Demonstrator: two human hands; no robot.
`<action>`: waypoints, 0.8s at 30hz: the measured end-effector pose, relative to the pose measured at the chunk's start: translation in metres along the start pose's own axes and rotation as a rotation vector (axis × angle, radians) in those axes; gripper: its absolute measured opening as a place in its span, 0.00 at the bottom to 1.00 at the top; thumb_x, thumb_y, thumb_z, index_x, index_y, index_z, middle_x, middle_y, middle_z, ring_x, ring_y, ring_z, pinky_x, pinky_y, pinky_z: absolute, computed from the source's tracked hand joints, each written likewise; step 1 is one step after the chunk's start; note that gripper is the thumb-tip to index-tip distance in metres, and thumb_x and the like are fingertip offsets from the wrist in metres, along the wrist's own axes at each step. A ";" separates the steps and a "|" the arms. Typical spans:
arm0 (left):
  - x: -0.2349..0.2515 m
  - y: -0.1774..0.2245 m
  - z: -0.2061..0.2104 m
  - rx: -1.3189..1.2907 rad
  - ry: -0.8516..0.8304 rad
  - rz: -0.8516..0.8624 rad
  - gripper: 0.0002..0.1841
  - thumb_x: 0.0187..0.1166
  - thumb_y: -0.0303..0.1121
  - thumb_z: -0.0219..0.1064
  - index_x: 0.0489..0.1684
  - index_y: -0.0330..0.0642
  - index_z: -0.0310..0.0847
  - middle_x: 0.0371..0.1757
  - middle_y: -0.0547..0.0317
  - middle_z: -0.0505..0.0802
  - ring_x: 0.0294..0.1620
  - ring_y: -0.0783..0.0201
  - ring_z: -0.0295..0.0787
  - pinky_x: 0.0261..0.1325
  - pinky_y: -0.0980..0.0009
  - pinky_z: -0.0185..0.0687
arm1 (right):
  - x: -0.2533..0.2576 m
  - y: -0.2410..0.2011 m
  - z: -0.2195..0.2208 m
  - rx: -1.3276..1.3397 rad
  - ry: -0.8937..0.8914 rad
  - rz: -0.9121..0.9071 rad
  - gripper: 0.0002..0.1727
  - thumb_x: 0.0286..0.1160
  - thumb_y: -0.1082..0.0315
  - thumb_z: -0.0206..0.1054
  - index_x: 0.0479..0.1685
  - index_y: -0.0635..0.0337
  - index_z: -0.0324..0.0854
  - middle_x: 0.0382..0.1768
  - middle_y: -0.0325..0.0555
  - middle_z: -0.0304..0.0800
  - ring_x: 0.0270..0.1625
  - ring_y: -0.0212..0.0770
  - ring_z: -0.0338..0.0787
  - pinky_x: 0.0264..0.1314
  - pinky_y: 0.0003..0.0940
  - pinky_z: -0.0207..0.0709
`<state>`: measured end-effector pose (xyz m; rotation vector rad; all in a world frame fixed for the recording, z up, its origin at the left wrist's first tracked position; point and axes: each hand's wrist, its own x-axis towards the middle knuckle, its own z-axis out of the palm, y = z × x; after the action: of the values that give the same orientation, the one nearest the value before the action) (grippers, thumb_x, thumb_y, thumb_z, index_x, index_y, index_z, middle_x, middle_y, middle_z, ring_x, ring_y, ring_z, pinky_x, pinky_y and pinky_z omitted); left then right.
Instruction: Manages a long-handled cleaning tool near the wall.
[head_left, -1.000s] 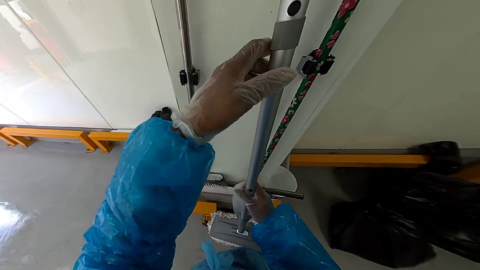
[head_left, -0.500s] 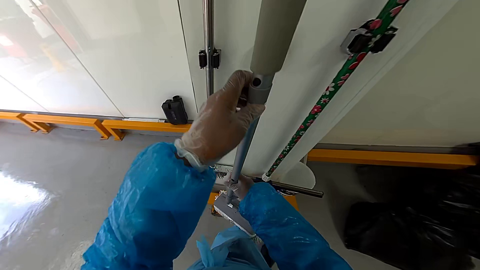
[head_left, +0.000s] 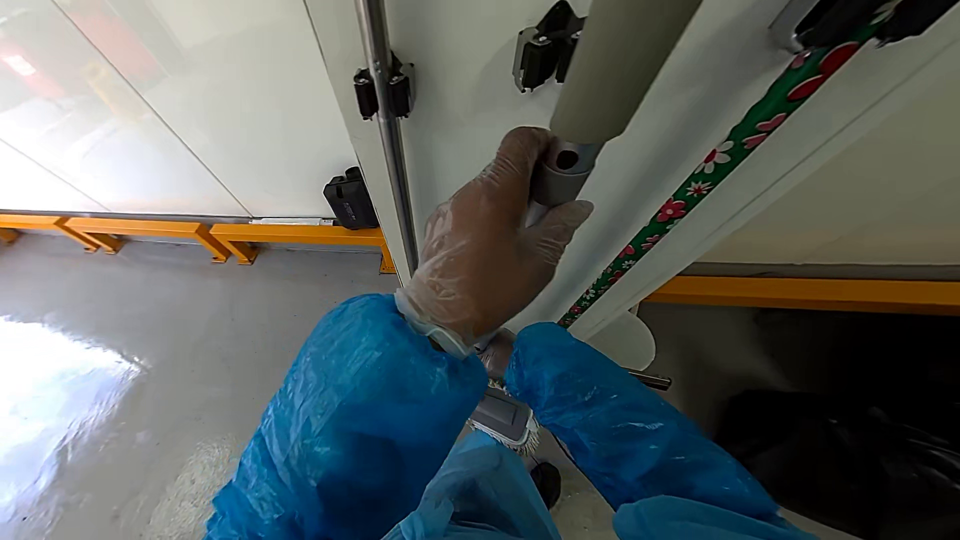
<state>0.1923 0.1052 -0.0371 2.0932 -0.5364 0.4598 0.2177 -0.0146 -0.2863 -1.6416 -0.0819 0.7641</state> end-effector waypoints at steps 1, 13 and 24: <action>0.002 0.001 0.007 0.000 -0.011 0.008 0.20 0.76 0.33 0.73 0.64 0.40 0.77 0.45 0.58 0.90 0.42 0.71 0.88 0.44 0.74 0.84 | -0.006 -0.005 -0.006 -0.153 -0.041 0.018 0.07 0.74 0.88 0.63 0.42 0.70 0.79 0.33 0.39 0.82 0.37 0.24 0.81 0.46 0.19 0.77; 0.020 -0.058 -0.023 -0.006 0.193 -0.077 0.18 0.75 0.28 0.72 0.60 0.34 0.75 0.46 0.63 0.90 0.46 0.76 0.90 0.52 0.74 0.90 | -0.108 0.153 -0.015 -0.248 0.003 0.197 0.23 0.87 0.63 0.63 0.71 0.73 0.77 0.67 0.65 0.86 0.71 0.55 0.86 0.79 0.49 0.74; 0.009 -0.057 -0.079 -0.173 0.189 -0.067 0.13 0.82 0.22 0.57 0.61 0.39 0.74 0.43 0.66 0.95 0.39 0.70 0.94 0.42 0.76 0.91 | -0.185 0.200 -0.050 -0.423 -0.035 0.466 0.41 0.76 0.55 0.76 0.89 0.59 0.65 0.90 0.64 0.58 0.92 0.57 0.61 0.93 0.48 0.56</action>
<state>0.2210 0.1987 -0.0298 1.8736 -0.3810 0.5460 0.0282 -0.1903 -0.3864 -2.0830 0.1284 1.1892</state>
